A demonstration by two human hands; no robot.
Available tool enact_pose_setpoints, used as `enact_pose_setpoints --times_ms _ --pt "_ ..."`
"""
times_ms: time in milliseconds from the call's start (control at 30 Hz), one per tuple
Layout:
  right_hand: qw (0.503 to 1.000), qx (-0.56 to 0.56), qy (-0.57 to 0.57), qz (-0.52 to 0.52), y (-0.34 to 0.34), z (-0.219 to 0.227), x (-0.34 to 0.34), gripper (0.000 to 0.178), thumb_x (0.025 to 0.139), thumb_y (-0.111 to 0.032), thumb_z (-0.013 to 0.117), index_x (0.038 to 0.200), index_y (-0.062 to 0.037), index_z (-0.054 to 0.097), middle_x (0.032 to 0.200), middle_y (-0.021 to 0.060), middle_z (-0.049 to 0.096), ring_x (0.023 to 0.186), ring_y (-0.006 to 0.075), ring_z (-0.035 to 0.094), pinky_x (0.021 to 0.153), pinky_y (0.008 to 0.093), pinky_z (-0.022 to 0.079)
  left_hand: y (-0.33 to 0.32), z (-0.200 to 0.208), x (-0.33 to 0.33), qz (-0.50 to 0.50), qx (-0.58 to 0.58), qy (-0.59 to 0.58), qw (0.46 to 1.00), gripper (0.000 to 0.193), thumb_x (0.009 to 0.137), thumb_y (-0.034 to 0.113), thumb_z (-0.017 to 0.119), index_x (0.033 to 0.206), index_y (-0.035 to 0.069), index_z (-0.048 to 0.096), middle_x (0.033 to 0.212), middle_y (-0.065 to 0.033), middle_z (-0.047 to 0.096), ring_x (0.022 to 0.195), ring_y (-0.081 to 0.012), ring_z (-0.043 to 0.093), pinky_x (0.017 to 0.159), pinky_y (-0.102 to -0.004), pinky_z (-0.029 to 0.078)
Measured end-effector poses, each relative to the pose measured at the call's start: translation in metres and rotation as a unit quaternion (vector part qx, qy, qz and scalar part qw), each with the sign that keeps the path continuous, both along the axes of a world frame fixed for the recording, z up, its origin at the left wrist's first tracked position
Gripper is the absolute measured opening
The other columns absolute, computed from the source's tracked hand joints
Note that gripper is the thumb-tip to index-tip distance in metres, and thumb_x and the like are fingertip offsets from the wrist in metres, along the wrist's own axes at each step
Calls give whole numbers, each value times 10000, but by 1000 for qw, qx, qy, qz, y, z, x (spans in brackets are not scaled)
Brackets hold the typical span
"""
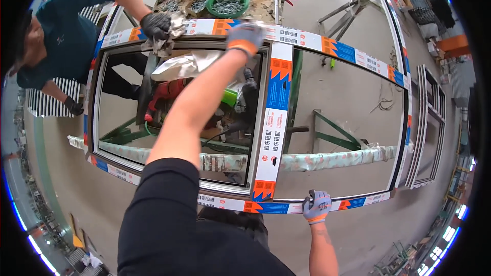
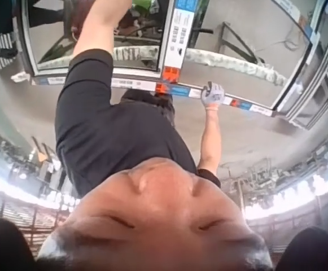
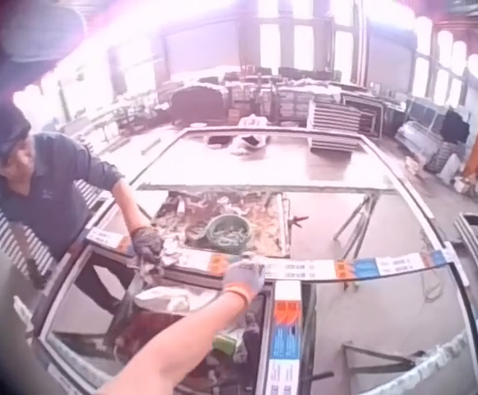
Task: The recorder is assembling large window or door frames, using a power drill to secure components and moving the frames within a fabrication shop.
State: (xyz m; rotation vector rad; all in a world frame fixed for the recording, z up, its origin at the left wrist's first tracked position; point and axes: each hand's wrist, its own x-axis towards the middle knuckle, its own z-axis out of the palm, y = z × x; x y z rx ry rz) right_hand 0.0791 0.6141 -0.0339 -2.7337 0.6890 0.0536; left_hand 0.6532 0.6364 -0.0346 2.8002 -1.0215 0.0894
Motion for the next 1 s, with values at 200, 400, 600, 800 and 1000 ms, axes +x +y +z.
enact_pose_setpoints --times_ms 200,400,600,800,1000 --pt "1000 5 -1 -10 0 -9 -8 198 713 -179 670 875 -76 622 829 98 631 793 319 579 753 435 438 -10 -20 15 -122 -7 -16 992 403 947 426 436 1007 115 686 957 -138 713 863 -330 692 719 -449 549" --pt "1000 3 -25 -2 -1 -5 0 210 713 -179 672 889 -75 628 837 101 631 811 317 586 763 432 442 74 -17 67 29 -13 1 999 354 991 380 384 1201 209 612 894 -123 706 808 -293 700 703 -437 554" --pt "1000 20 -10 11 1 -6 11 172 731 -142 638 885 -66 627 845 126 631 814 339 587 760 447 446 -23 -24 -1 7 -54 15 998 468 940 493 425 956 94 671 938 -160 712 883 -322 691 776 -466 542" --pt "1000 10 1 -11 -1 -1 -2 173 724 -145 638 879 -68 636 831 125 630 810 337 589 754 441 449 28 -6 56 57 10 69 996 529 945 564 361 1086 162 674 1013 -134 713 906 -349 686 783 -487 536" --pt "1000 4 0 9 -2 -3 4 188 717 -172 650 875 -73 627 830 112 629 813 323 584 748 434 441 48 -48 88 -83 44 -92 991 440 961 420 376 1047 134 701 1037 -130 714 914 -334 694 740 -477 539"
